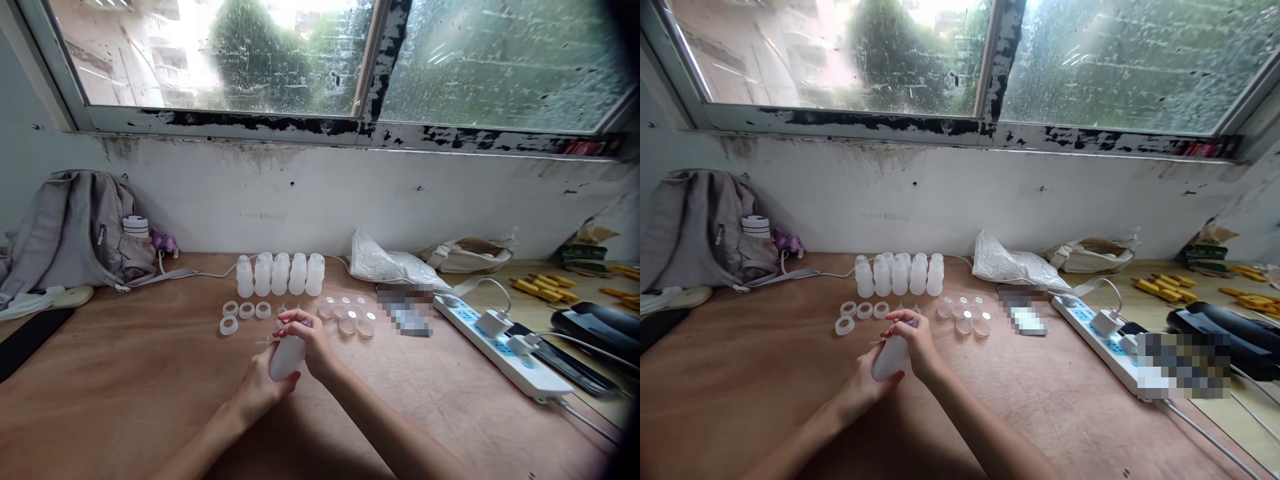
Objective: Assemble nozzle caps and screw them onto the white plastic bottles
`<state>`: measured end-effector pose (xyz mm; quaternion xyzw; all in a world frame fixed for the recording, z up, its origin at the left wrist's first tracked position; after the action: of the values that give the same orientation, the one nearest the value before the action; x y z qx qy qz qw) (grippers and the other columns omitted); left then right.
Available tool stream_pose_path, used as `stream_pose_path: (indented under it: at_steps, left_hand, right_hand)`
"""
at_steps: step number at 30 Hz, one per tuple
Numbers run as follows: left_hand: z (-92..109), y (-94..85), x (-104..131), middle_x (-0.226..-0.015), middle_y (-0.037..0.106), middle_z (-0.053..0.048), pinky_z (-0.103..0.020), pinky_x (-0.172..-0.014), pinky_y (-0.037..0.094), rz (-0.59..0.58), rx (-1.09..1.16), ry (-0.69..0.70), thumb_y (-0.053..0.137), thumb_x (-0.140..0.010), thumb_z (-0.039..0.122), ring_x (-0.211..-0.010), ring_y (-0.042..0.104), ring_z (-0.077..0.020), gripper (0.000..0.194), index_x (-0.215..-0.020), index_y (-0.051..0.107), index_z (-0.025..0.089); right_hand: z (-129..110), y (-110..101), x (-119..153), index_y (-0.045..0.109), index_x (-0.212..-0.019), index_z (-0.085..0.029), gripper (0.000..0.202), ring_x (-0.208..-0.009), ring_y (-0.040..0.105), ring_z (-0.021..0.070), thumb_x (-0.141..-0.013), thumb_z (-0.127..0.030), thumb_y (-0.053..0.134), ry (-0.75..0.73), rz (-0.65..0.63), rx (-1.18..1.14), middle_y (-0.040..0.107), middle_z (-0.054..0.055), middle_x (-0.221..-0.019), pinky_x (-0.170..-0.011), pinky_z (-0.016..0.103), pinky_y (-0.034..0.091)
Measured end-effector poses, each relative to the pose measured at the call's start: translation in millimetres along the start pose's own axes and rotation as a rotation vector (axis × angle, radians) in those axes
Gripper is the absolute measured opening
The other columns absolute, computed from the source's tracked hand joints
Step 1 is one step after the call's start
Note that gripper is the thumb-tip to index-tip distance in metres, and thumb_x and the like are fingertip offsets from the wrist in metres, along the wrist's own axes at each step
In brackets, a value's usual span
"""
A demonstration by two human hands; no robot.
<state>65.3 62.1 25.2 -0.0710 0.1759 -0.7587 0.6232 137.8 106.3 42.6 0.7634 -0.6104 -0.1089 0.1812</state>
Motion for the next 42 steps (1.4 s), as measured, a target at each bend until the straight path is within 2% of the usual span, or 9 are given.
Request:
stream_pose_path:
  at_steps: [11, 17, 19, 22, 25, 28, 35, 39, 42]
  left_hand:
    - [8.6, -27.0, 0.2, -0.105, 0.058, -0.011, -0.033, -0.076, 0.046, 0.214, -0.310, 0.145, 0.052, -0.074, 0.036, -0.092, 0.057, -0.0242, 0.047, -0.115, 0.044, 0.017]
    - [-3.1, -28.2, -13.1, -0.089, 0.061, -0.007, -0.029, -0.068, 0.046, 0.086, -0.068, 0.044, 0.057, -0.071, 0.038, -0.080, 0.058, -0.0217, 0.045, -0.108, 0.049, 0.014]
    - [-9.0, -32.2, -15.5, -0.091, 0.060, -0.007, -0.028, -0.070, 0.045, 0.114, 0.038, 0.011, 0.058, -0.070, 0.037, -0.082, 0.057, -0.0212, 0.045, -0.107, 0.048, 0.014]
    - [-15.7, -35.0, -16.4, -0.095, 0.058, -0.007, -0.029, -0.073, 0.044, 0.170, 0.176, -0.019, 0.062, -0.066, 0.036, -0.086, 0.056, -0.0202, 0.052, -0.110, 0.041, 0.018]
    - [-24.0, -33.1, -15.3, -0.087, 0.058, -0.005, -0.029, -0.069, 0.044, 0.207, 0.274, -0.096, 0.061, -0.066, 0.039, -0.078, 0.057, -0.0190, 0.045, -0.102, 0.042, 0.019]
    - [-30.7, -29.5, -15.7, -0.084, 0.056, -0.004, -0.029, -0.064, 0.045, 0.208, 0.315, -0.148, 0.061, -0.064, 0.043, -0.072, 0.056, -0.0185, 0.044, -0.097, 0.044, 0.018]
    - [-36.1, -32.6, -19.6, -0.080, 0.056, -0.004, -0.030, -0.063, 0.045, 0.214, 0.303, -0.136, 0.063, -0.060, 0.045, -0.071, 0.056, -0.0192, 0.048, -0.095, 0.046, 0.017]
    - [-30.7, -33.4, -16.9, -0.087, 0.056, -0.005, -0.029, -0.064, 0.046, 0.181, 0.319, -0.179, 0.062, -0.063, 0.043, -0.077, 0.056, -0.0205, 0.045, -0.097, 0.047, 0.017]
    - [-26.2, -33.7, -15.0, -0.089, 0.056, -0.005, -0.029, -0.066, 0.046, 0.164, 0.331, -0.189, 0.061, -0.066, 0.040, -0.081, 0.055, -0.0205, 0.041, -0.097, 0.047, 0.017]
  right_hand:
    - [-5.9, 9.5, -8.9, 0.059, -0.075, -0.016, 0.020, -0.053, 0.055, 0.0135, -0.057, -0.013, 0.053, -0.105, 0.093, 0.037, 0.059, -0.002, -0.055, -0.051, 0.023, 0.042]
    - [-36.8, 11.6, -30.6, 0.063, -0.080, -0.017, 0.024, -0.074, 0.059, 0.0170, -0.075, -0.036, 0.050, -0.194, -0.178, 0.397, 0.065, 0.004, -0.076, -0.067, 0.028, 0.044]
    - [-64.0, -14.6, -39.2, 0.063, -0.084, -0.018, 0.034, -0.083, 0.058, 0.0186, -0.081, -0.041, 0.039, -0.301, -0.128, 0.559, 0.065, 0.006, -0.086, -0.074, 0.031, 0.042]
    - [-95.7, -59.2, -47.5, 0.062, -0.086, -0.021, 0.020, -0.090, 0.054, 0.0213, -0.076, -0.033, 0.050, -0.422, 0.030, 1.050, 0.064, 0.005, -0.091, -0.081, 0.035, 0.037]
    - [-89.4, -97.0, -55.1, 0.061, -0.093, -0.024, 0.023, -0.098, 0.049, 0.0263, -0.071, -0.023, 0.054, -0.284, 0.076, 1.464, 0.062, 0.006, -0.099, -0.082, 0.041, 0.032]
    - [-72.9, -115.9, -57.3, 0.055, -0.107, -0.027, 0.038, -0.102, 0.044, 0.0280, -0.070, -0.019, 0.055, -0.175, 0.043, 1.636, 0.058, 0.006, -0.110, -0.082, 0.043, 0.029]
    - [-60.6, -113.4, -62.1, 0.062, -0.091, -0.025, 0.025, -0.096, 0.048, 0.0258, -0.069, -0.016, 0.057, -0.134, 0.023, 1.602, 0.063, 0.005, -0.095, -0.080, 0.041, 0.028]
    - [-84.2, -102.3, -54.9, 0.062, -0.090, -0.020, 0.024, -0.081, 0.055, 0.0214, -0.071, -0.034, 0.058, -0.214, 0.107, 1.212, 0.063, 0.005, -0.082, -0.072, 0.033, 0.037]
    - [-88.9, -77.6, -47.4, 0.063, -0.086, -0.017, 0.029, -0.075, 0.056, 0.0180, -0.072, -0.041, 0.056, -0.245, -0.025, 0.880, 0.063, 0.004, -0.079, -0.065, 0.028, 0.040]
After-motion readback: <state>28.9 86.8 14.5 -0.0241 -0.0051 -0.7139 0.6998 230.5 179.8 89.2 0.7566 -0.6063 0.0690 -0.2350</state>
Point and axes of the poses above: each hand's wrist, its own x-axis away from the middle knuckle, its own y-axis out of the palm, z = x × y, the point moved 10 cm from there along -x, towards the middle knuckle
